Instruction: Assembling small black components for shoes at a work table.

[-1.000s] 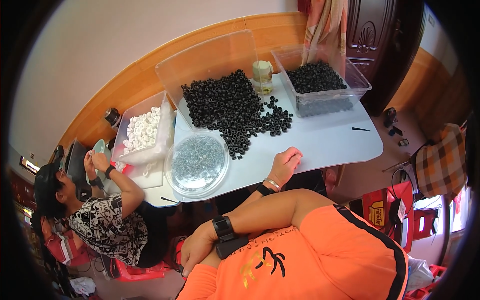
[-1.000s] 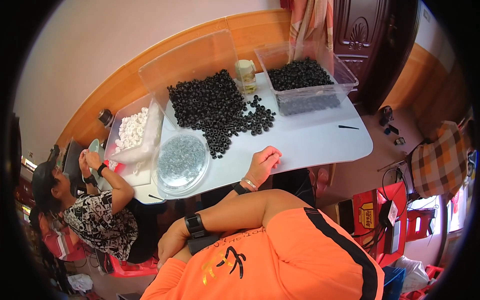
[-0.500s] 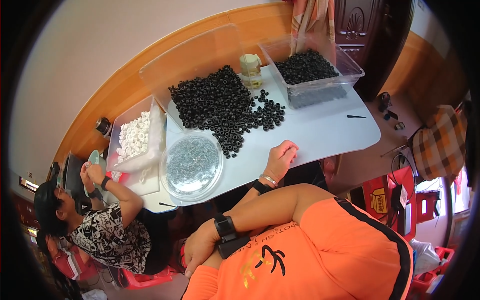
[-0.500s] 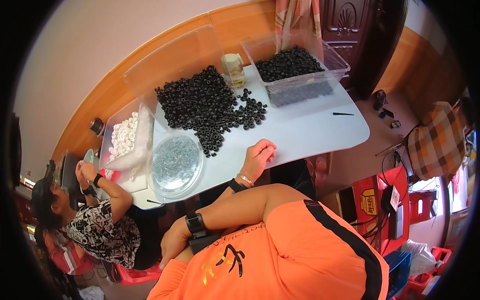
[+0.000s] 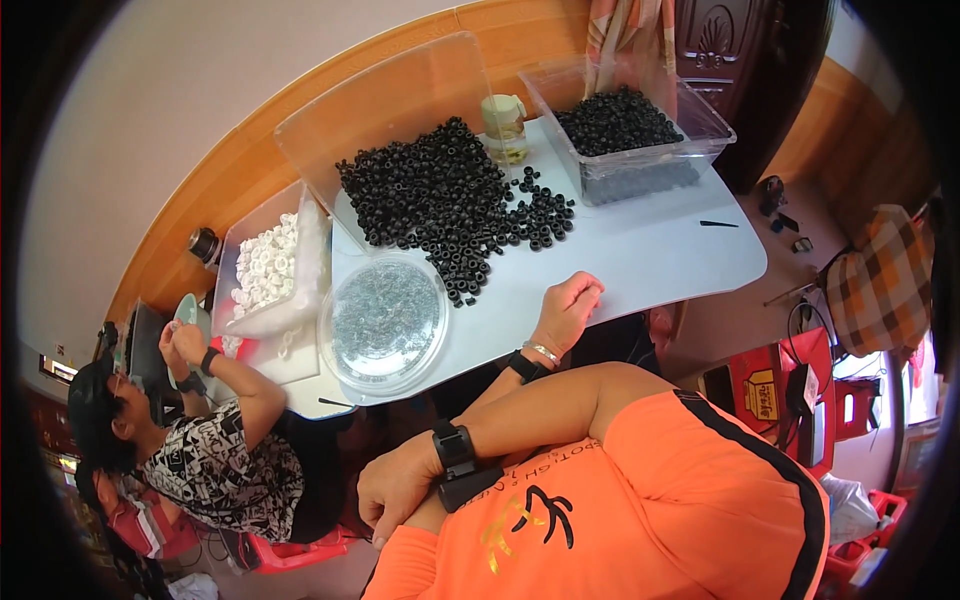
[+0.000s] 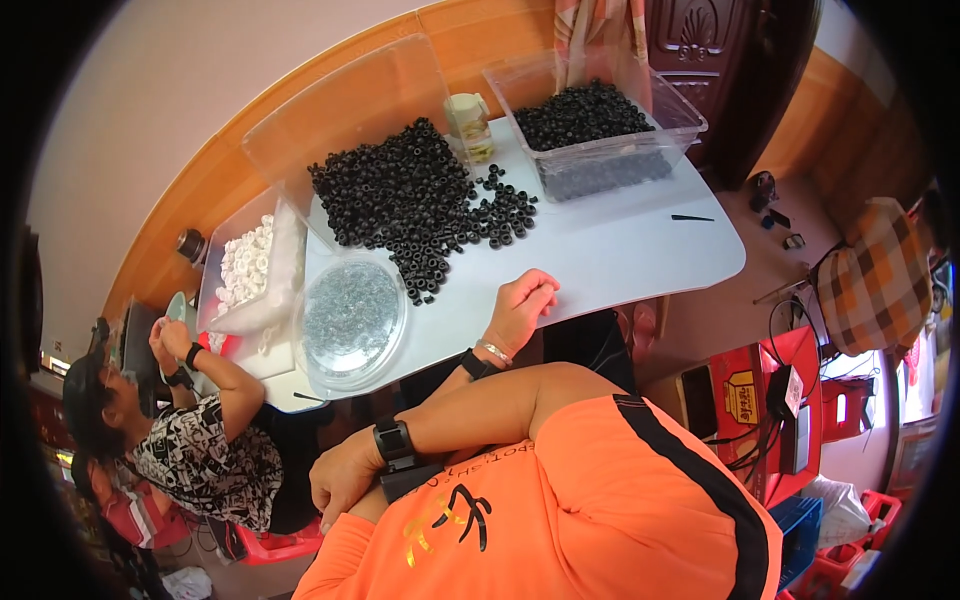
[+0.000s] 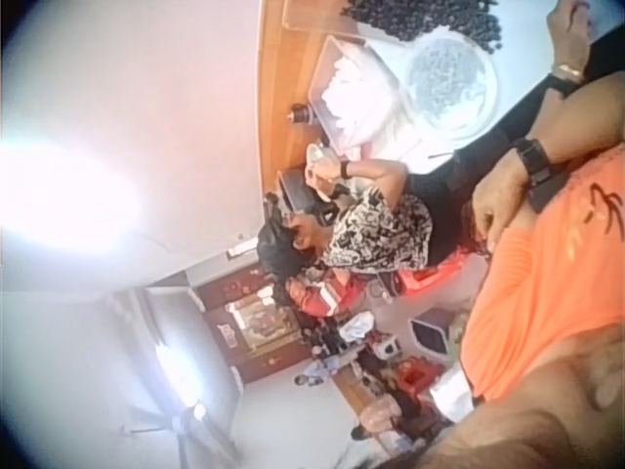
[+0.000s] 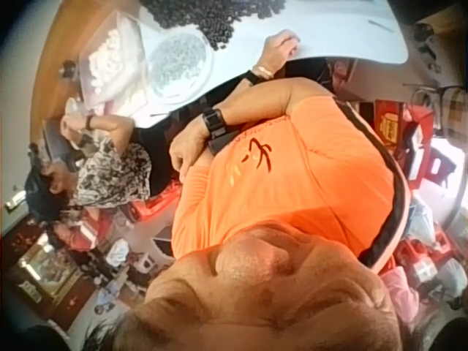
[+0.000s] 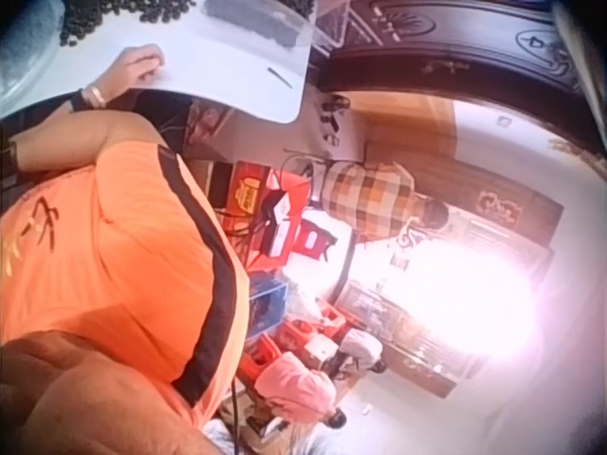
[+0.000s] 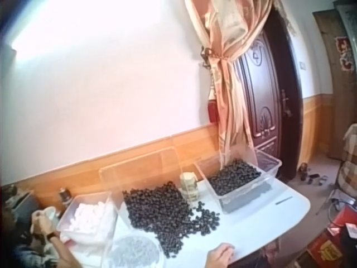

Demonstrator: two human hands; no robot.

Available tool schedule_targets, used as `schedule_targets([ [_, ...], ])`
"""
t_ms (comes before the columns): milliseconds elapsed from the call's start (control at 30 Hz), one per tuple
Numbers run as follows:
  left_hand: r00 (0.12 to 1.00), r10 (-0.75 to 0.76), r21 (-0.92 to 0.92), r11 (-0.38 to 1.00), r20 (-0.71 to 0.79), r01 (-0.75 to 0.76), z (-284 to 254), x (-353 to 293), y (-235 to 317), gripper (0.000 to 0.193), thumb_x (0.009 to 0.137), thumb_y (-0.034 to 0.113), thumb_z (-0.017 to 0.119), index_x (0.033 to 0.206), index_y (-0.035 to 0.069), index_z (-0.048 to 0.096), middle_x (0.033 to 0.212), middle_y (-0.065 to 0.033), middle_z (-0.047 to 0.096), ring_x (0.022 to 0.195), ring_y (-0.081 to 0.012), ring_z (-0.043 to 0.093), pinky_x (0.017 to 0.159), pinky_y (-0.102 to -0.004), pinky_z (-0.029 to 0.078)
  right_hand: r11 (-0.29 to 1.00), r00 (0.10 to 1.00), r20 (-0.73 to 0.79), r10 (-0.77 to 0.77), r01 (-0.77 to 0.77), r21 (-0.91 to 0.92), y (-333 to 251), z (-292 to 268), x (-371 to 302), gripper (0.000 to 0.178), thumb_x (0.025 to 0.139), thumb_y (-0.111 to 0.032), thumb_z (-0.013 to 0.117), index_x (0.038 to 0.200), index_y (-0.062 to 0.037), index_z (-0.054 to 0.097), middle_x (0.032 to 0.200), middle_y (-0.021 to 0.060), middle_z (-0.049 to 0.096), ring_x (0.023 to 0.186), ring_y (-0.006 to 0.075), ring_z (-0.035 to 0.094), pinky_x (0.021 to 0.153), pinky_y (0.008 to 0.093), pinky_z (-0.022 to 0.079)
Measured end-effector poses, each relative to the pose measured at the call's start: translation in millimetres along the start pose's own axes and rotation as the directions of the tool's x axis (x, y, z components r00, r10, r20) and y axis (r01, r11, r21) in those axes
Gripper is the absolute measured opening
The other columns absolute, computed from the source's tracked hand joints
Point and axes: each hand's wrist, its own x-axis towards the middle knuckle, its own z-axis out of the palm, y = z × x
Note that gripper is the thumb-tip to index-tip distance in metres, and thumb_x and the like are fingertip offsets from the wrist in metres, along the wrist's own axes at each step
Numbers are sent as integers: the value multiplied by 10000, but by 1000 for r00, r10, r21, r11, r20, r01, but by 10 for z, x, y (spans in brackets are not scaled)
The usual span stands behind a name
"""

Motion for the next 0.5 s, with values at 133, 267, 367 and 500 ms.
schedule_targets([
  [133, 1000, -4, -23, 1000, -16, 3, 6, -18, 15, 171, 927, 135, 543, 924, -4, 642, 722, -29, 603, 657, -82, 535, 607, -224, 455, 952, 976, 196, 97, -148, 266, 114, 95, 80, 560, 918, -540, 526, 1089, -34, 694, 1033, 165, 691, 1001, 285, 635, 856, 390, 466],
  [267, 997, 46, -35, 998, -56, -48, 23, -18, -3, 167, 910, 150, 543, 906, 17, 644, 668, -23, 594, 592, -75, 518, 557, -226, 428, 967, 958, 240, 155, -197, 161, 61, 86, 114, 602, 934, -555, 485, 1163, -27, 663, 1147, 179, 660, 1092, 290, 602, 929, 396, 434],
  [367, 997, 55, -23, 998, -56, -57, 33, -1, -18, 167, 906, 150, 544, 907, 15, 643, 660, -28, 593, 585, -78, 518, 553, -232, 425, 995, 981, 181, 73, -84, 53, 68, 101, 183, 594, 926, -557, 491, 1091, -23, 692, 1054, 178, 686, 1012, 294, 629, 880, 405, 455],
  [500, 997, 64, 33, 997, -51, -63, 42, 21, -17, 170, 902, 153, 545, 905, 14, 643, 654, -32, 592, 581, -82, 520, 551, -237, 424, 998, 993, 101, 68, -67, -12, -28, 52, 126, 544, 908, -519, 537, 963, -9, 717, 901, 174, 698, 883, 294, 651, 784, 414, 477],
])
